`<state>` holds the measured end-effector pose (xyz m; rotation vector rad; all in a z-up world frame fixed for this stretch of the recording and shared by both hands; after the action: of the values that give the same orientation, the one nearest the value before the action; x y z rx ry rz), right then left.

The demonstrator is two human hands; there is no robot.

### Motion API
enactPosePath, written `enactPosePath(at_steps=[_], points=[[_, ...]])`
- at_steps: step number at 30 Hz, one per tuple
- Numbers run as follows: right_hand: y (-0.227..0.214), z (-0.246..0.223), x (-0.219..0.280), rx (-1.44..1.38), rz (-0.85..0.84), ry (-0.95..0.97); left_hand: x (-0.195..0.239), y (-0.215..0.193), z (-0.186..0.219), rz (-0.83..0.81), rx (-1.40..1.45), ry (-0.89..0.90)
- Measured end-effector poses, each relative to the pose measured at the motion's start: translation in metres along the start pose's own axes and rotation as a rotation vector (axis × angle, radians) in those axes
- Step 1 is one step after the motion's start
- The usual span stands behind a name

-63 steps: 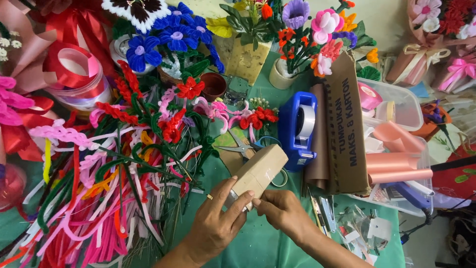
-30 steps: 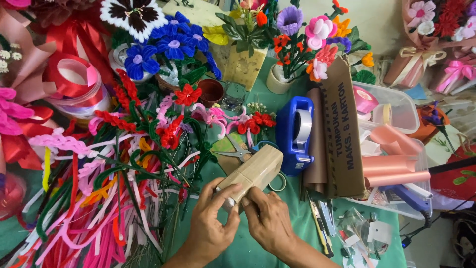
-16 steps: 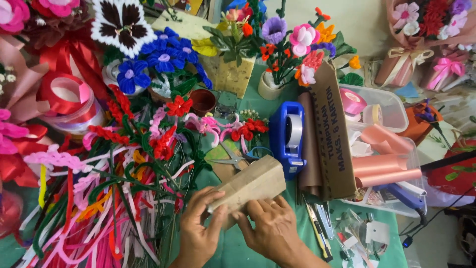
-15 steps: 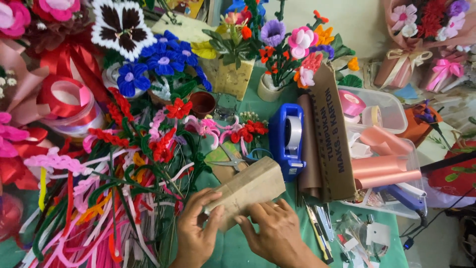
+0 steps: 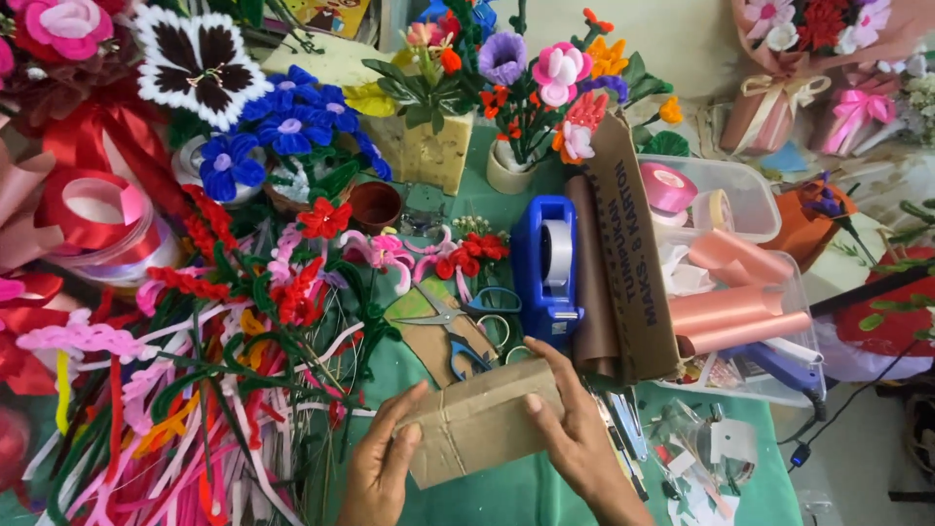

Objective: Assembling a small cardboard box and preparing it with a foam insert for floral arrangements.

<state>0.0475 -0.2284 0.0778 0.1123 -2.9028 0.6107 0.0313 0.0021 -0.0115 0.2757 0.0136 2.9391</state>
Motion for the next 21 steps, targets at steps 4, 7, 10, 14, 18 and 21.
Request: enactPosePath(at_steps=[4,7,10,14,18,21], points=[[-0.001,0.002,0.001,0.04,0.067,-0.039,-0.008,0.005,-0.037,0.02,0.058,0.171],[-0.006,-0.004,0.006,0.144,0.064,-0.06,-0.015,0.014,-0.054,-0.098,0.299,0.067],[-0.009,-0.007,0.013,0.324,0.107,-0.227,-0.017,0.024,-0.048,-0.284,0.711,0.06],[-0.001,-0.008,0.015,0.394,0.152,-0.442,-0.023,0.027,-0.044,-0.472,1.053,0.235],[0.008,-0.009,0.019,0.443,0.247,-0.585,-0.034,0.032,-0.04,-0.238,0.929,-0.009],[0.01,-0.005,0.02,0.446,0.264,-0.57,-0.036,0.036,-0.032,-0.19,0.899,-0.016]])
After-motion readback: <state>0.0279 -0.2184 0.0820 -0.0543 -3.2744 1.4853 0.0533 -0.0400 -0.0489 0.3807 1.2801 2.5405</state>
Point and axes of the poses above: each hand's wrist, its own x-axis away from the middle knuckle, its own y-axis out of the palm, z = x × y, the point moved 3 cm from there along -x, towards the middle knuckle, and after that the axes turned 6 degrees about -z, right-handed, at the moved point
